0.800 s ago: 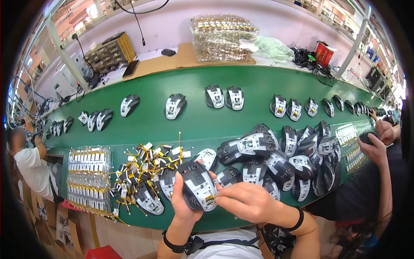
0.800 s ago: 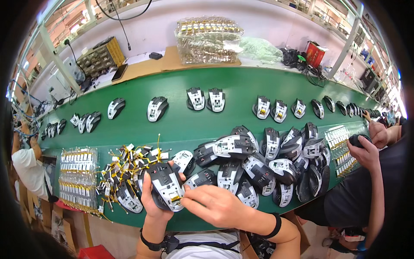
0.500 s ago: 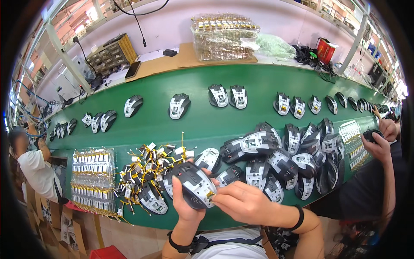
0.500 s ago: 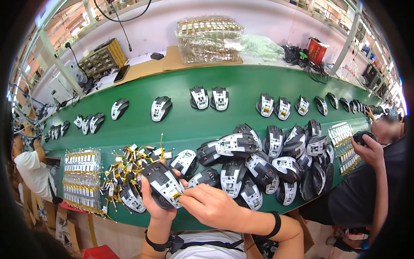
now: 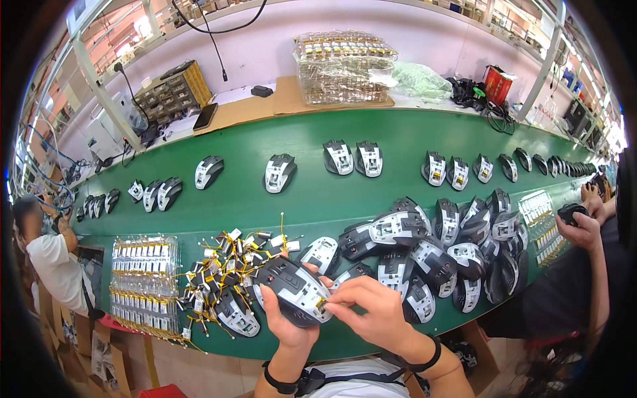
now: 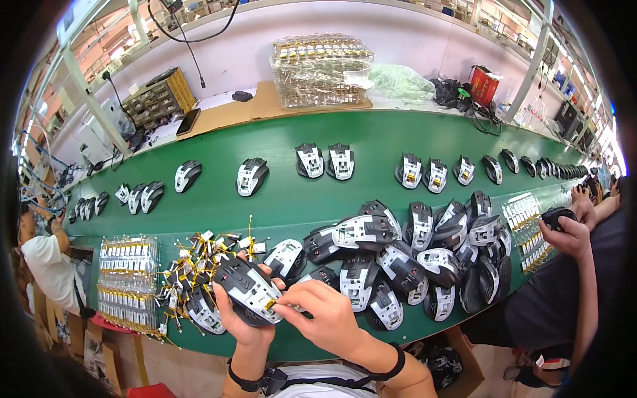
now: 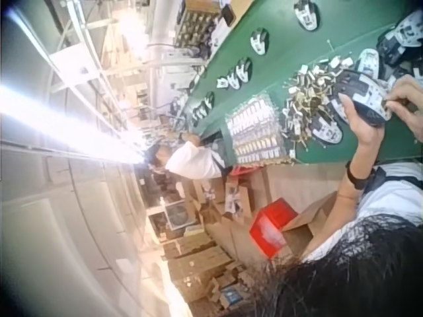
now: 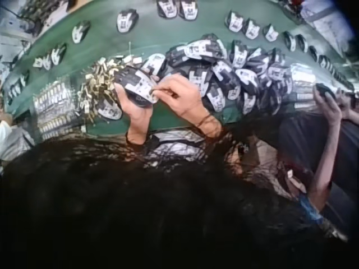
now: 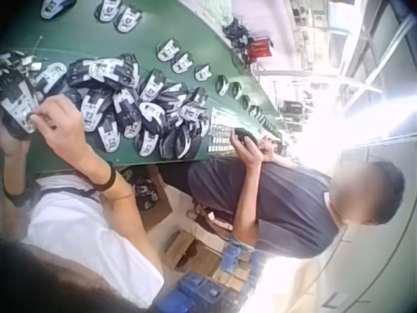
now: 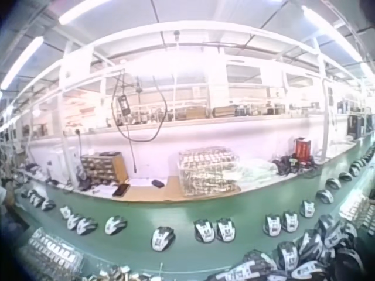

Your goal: The person assembles computer mice at a green workbench. They pick up a mouse shell, insert a small yellow cable into the internal connector, and place the finished unit on the table. This process is repeated for multiple units throughout the clip.

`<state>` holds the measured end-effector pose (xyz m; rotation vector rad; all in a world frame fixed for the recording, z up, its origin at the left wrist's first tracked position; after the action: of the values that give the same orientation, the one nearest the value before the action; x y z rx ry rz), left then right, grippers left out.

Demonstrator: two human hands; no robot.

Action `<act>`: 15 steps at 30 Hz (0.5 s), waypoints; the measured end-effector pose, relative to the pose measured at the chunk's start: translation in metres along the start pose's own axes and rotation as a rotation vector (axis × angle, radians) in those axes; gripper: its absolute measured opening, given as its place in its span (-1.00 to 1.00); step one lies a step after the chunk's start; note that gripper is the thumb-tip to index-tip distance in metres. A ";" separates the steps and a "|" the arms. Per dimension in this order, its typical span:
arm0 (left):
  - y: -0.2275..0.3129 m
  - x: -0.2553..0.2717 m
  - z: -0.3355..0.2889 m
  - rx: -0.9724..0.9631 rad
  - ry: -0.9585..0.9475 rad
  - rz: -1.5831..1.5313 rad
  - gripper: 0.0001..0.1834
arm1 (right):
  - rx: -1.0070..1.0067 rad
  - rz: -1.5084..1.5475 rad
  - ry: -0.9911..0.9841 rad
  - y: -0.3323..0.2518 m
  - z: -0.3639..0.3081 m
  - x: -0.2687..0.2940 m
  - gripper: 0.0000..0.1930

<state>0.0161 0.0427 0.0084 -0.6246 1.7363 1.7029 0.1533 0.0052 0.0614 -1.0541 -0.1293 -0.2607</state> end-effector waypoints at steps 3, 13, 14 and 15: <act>-0.001 0.000 -0.001 -0.007 0.023 0.014 -0.25 | 0.177 -0.127 0.100 -0.009 -0.004 -0.004 -0.81; 0.000 0.005 0.003 0.084 0.114 -0.146 -0.31 | 0.271 -0.148 0.120 -0.014 -0.015 -0.025 -0.75; 0.000 0.005 0.003 0.120 0.147 -0.161 -0.34 | 0.295 -0.194 0.069 -0.009 -0.021 -0.028 -0.69; -0.001 0.008 0.004 0.120 0.169 -0.133 -0.35 | 0.281 -0.245 0.055 -0.009 -0.020 -0.027 -0.68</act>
<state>0.0117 0.0469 0.0024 -0.8298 1.8533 1.4792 0.1247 -0.0126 0.0533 -0.7507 -0.2388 -0.4784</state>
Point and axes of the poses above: each hand's wrist, its own z-axis towards the middle knuckle, its own x-axis out of the back of the hand, y = z × x, the point moved 5 cm from there along z, towards the middle knuckle, and after that the axes turned 9 degrees about z, right-handed, at the moved point
